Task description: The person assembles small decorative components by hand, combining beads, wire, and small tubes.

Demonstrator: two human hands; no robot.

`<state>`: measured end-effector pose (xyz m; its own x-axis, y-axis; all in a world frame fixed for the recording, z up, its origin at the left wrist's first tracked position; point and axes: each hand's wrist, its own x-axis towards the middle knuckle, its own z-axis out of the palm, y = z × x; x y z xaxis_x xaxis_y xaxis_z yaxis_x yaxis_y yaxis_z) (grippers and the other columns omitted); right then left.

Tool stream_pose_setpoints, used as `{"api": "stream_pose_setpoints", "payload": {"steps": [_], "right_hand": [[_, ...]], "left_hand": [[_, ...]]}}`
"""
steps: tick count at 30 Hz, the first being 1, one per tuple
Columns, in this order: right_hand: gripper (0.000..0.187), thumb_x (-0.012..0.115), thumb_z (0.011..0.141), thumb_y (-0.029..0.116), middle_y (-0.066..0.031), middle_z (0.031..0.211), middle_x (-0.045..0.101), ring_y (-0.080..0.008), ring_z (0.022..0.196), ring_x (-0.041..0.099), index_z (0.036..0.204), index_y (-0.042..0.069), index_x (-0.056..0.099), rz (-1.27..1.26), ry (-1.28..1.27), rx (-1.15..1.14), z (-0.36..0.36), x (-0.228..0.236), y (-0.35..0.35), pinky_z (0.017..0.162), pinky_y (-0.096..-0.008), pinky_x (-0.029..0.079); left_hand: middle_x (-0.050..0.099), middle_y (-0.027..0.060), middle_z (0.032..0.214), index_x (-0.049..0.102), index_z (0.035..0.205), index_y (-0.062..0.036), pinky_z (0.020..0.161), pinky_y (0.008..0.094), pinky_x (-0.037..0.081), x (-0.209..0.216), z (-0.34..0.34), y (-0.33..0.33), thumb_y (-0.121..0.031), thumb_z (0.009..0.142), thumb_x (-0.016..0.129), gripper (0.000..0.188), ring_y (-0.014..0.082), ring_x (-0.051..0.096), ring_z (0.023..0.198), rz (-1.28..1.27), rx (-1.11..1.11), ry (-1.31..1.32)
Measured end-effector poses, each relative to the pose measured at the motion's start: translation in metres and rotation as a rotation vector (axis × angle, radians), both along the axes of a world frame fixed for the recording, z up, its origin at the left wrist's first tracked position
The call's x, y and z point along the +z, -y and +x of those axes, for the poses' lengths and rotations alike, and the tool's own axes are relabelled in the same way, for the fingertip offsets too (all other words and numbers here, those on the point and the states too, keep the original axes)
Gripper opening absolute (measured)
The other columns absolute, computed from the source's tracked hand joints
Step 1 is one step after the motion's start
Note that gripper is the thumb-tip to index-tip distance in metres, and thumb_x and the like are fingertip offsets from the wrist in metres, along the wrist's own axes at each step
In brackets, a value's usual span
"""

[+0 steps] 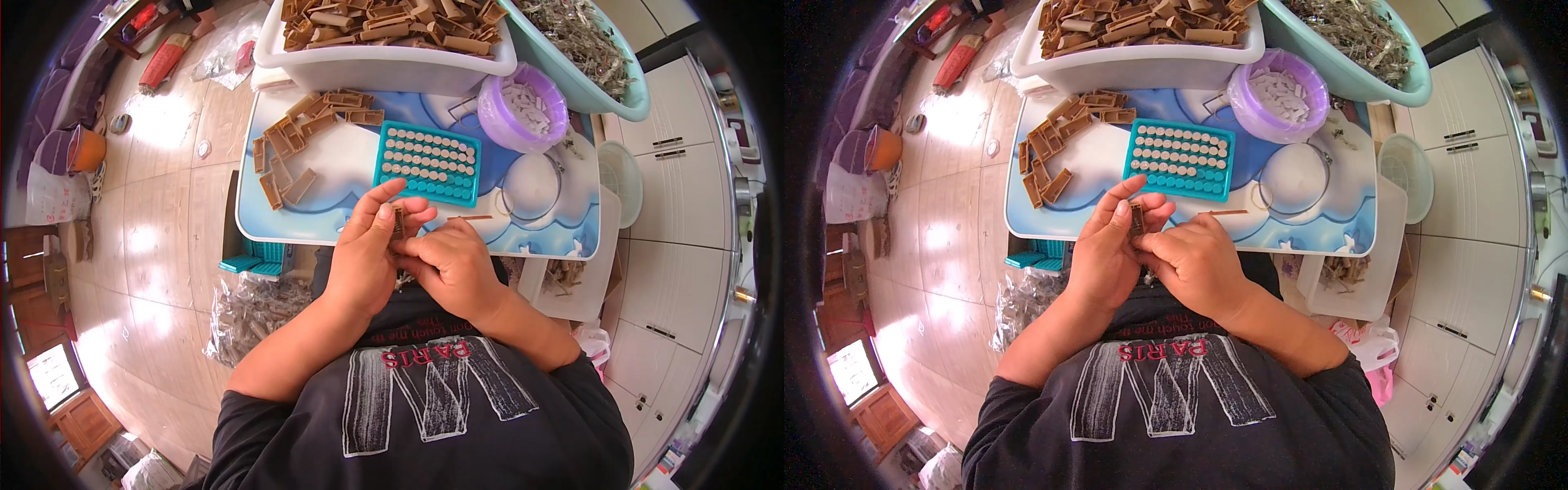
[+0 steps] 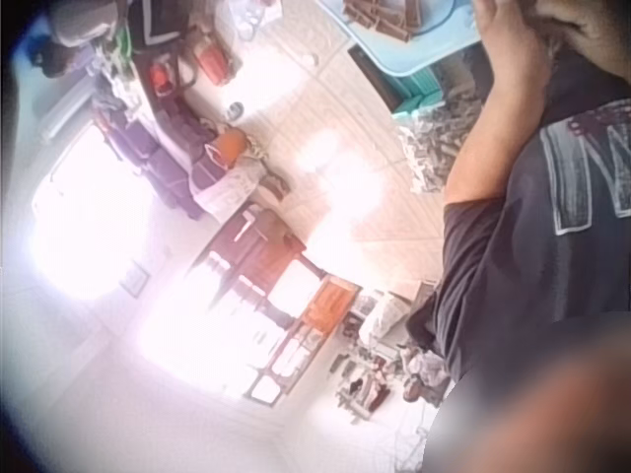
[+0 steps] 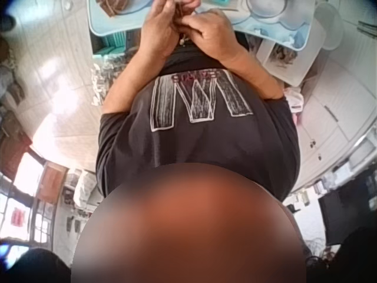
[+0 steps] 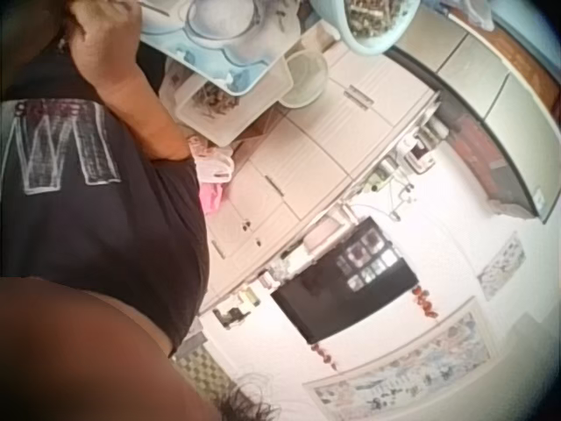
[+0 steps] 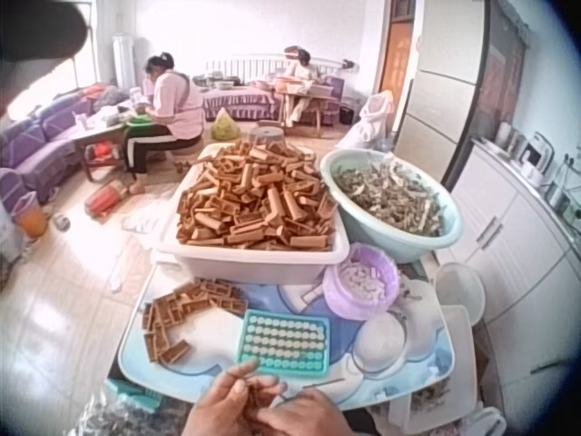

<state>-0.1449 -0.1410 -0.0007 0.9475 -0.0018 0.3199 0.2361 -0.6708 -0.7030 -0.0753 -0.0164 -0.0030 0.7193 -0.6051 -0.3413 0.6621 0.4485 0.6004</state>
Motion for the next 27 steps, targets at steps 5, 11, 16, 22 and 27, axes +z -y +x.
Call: {"api": "stream_pose_setpoints", "payload": {"steps": [5,11,16,22,27], "right_hand": [[0.018,0.069,0.074,0.012,-0.0012,0.068,0.061,-0.0198,0.065,0.058,0.092,0.009,0.065,-0.009,0.078,-0.045,0.001,0.006,0.002,0.065,-0.0334,0.037],[0.019,0.07,0.073,0.011,-0.002,0.068,0.06,-0.0202,0.065,0.057,0.092,0.008,0.066,-0.053,0.086,-0.041,0.0,0.004,0.005,0.065,-0.034,0.038],[0.014,0.069,0.073,0.01,-0.0032,0.075,0.057,-0.0225,0.07,0.054,0.087,0.008,0.067,-0.06,0.155,-0.179,0.005,0.008,0.013,0.067,-0.0353,0.039],[0.014,0.069,0.068,0.01,-0.0023,0.079,0.053,-0.0223,0.077,0.051,0.081,0.009,0.066,-0.194,0.044,-0.103,0.009,0.017,0.019,0.071,-0.0362,0.038],[0.01,0.068,0.066,0.011,-0.0013,0.08,0.054,-0.0217,0.078,0.052,0.074,0.009,0.062,-0.231,0.02,-0.068,0.01,0.015,0.025,0.073,-0.037,0.037]], "left_hand": [[0.054,0.0175,0.115,0.035,0.13,-0.0004,0.094,0.0375,0.044,0.004,0.0,0.002,-0.016,0.099,0.033,0.035,0.028,0.055,0.11,0.061,-0.038,-0.019],[0.054,0.0178,0.117,0.034,0.132,-0.0007,0.095,0.0373,0.044,0.003,-0.001,0.0,-0.016,0.099,0.033,0.036,0.0283,0.054,0.111,0.051,-0.061,-0.013],[0.056,0.0078,0.106,0.032,0.136,-0.0035,0.075,0.0242,0.044,-0.004,-0.004,-0.002,-0.015,0.099,0.038,0.039,0.0121,0.053,0.09,0.099,-0.149,0.006],[0.056,0.0094,0.11,0.03,0.137,-0.001,0.089,0.0277,0.044,-0.013,-0.003,-0.008,-0.014,0.098,0.041,0.043,0.014,0.055,0.102,0.17,-0.327,0.078],[0.054,0.0033,0.096,0.036,0.13,0.001,0.071,0.0202,0.041,-0.015,-0.002,-0.002,-0.015,0.097,0.044,0.037,0.0061,0.049,0.081,0.115,-0.325,-0.005]]}}
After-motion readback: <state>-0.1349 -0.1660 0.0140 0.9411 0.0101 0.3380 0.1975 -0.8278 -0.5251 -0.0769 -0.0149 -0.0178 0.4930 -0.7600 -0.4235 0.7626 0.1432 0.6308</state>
